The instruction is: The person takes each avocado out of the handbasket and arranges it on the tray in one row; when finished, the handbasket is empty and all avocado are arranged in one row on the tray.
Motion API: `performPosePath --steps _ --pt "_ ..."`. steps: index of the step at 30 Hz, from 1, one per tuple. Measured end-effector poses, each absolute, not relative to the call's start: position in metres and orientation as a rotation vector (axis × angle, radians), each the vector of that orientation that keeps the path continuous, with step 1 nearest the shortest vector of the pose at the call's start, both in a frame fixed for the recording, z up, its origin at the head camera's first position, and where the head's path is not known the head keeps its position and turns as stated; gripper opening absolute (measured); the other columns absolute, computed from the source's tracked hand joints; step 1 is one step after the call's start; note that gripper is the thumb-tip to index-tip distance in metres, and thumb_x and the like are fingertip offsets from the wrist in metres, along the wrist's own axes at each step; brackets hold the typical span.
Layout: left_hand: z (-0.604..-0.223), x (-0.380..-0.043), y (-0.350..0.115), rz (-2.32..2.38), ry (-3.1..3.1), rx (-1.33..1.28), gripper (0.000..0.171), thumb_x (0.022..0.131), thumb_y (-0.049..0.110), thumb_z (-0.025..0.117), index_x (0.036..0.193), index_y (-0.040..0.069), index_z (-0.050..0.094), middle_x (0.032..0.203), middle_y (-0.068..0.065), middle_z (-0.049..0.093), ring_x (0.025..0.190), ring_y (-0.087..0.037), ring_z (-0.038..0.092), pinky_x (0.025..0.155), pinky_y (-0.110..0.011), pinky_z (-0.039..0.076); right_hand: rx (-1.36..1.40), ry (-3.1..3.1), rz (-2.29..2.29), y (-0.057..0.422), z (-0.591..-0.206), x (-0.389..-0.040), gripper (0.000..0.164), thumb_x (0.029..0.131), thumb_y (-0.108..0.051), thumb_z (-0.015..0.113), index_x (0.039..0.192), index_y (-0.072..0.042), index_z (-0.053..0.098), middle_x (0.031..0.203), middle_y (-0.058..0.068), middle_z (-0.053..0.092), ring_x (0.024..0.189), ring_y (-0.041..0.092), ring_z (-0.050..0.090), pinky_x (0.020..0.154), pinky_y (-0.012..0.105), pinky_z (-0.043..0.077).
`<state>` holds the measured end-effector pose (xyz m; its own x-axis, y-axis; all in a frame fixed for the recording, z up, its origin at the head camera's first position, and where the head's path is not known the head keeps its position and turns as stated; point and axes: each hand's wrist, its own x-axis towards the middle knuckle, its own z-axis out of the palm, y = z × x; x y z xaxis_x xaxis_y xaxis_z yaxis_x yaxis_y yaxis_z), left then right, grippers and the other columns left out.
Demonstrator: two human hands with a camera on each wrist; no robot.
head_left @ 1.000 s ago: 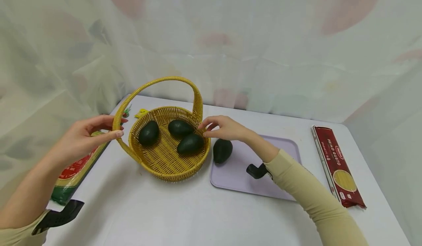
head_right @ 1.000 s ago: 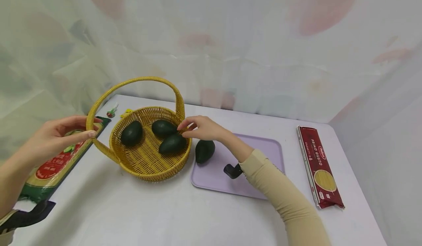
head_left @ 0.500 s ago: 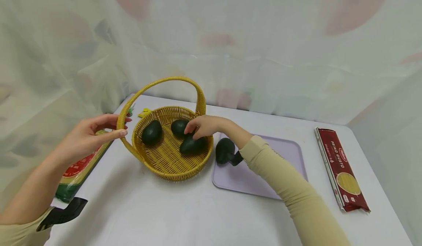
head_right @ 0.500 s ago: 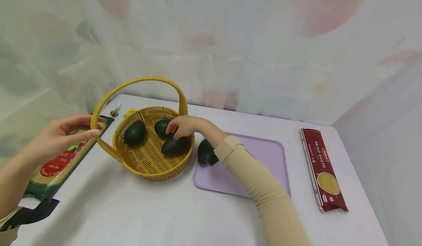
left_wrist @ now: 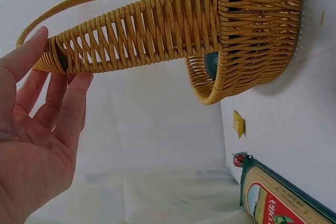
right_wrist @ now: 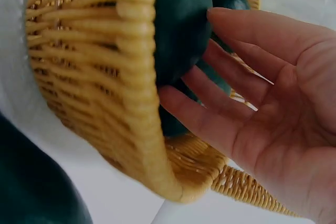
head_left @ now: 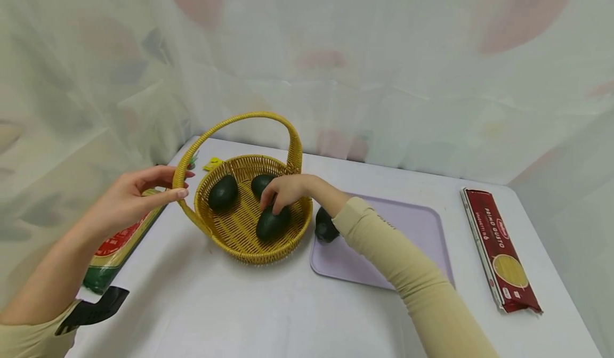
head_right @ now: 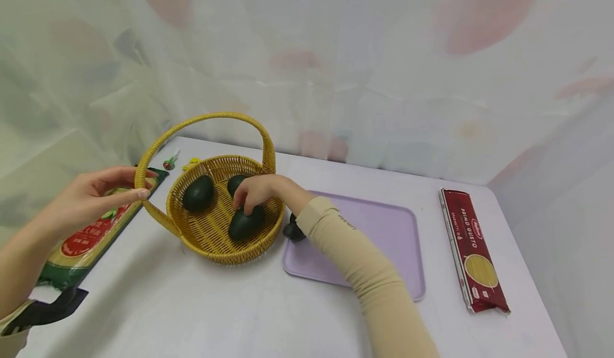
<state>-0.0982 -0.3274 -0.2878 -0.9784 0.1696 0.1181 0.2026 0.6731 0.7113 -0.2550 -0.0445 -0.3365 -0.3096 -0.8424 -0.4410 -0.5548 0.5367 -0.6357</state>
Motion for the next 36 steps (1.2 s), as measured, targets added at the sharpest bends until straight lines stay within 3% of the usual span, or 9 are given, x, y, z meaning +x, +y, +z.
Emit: performPosePath --steps 12,19,25,28,33,36 --pt "-0.288 -0.098 -0.325 -1.198 -2.850 -0.282 0.032 0.094 0.022 0.067 0.125 0.017 0.063 0.115 0.010 0.065 0.102 -0.003 0.055 0.074 -0.017 0.049 -1.165 1.903 -0.460 -0.065 -0.341 -0.253 0.046 0.089 -0.008 0.069 0.133 -0.003 0.057 0.125 0.007 0.059 0.114 0.013 0.053 0.090 0.021 0.045" --pt "-0.289 -0.099 -0.325 -1.225 -2.842 -0.297 0.031 0.094 0.021 0.067 0.124 0.017 0.063 0.114 0.010 0.065 0.101 -0.005 0.055 0.074 -0.017 0.049 -1.016 1.847 -0.456 -0.067 -0.342 -0.254 0.050 0.090 -0.012 0.070 0.137 -0.005 0.053 0.128 0.006 0.056 0.118 0.016 0.052 0.095 0.039 0.048" --pt "-0.289 -0.098 -0.325 -1.220 -2.840 -0.299 0.030 0.094 0.021 0.067 0.123 0.017 0.064 0.114 0.013 0.064 0.101 -0.005 0.055 0.074 -0.017 0.049 -1.074 1.797 -0.539 -0.070 -0.348 -0.254 0.053 0.088 -0.011 0.072 0.136 -0.001 0.052 0.131 0.011 0.054 0.118 0.015 0.051 0.091 0.022 0.046" --pt "-0.288 -0.098 -0.325 -1.218 -2.839 -0.295 0.030 0.094 0.021 0.067 0.124 0.017 0.064 0.115 0.013 0.064 0.101 -0.005 0.055 0.074 -0.016 0.049 -1.062 1.808 -0.530 -0.072 -0.349 -0.253 0.052 0.088 -0.015 0.073 0.135 -0.003 0.054 0.129 0.007 0.056 0.118 0.013 0.052 0.092 0.022 0.046" --pt "-0.288 -0.098 -0.324 -1.215 -2.840 -0.280 0.031 0.094 0.022 0.067 0.124 0.018 0.064 0.116 0.015 0.064 0.101 -0.006 0.055 0.074 -0.016 0.049 -0.955 1.809 -0.454 -0.074 -0.350 -0.249 0.046 0.087 -0.025 0.074 0.130 -0.015 0.060 0.122 -0.005 0.058 0.114 0.010 0.054 0.090 0.038 0.051" --pt "-0.287 -0.098 -0.324 -1.211 -2.842 -0.283 0.031 0.094 0.022 0.067 0.124 0.018 0.064 0.116 0.015 0.065 0.101 -0.006 0.055 0.074 -0.016 0.049 -0.895 1.787 -0.431 -0.075 -0.350 -0.249 0.045 0.087 -0.029 0.075 0.128 -0.019 0.061 0.123 -0.007 0.057 0.115 0.010 0.054 0.086 0.041 0.054"
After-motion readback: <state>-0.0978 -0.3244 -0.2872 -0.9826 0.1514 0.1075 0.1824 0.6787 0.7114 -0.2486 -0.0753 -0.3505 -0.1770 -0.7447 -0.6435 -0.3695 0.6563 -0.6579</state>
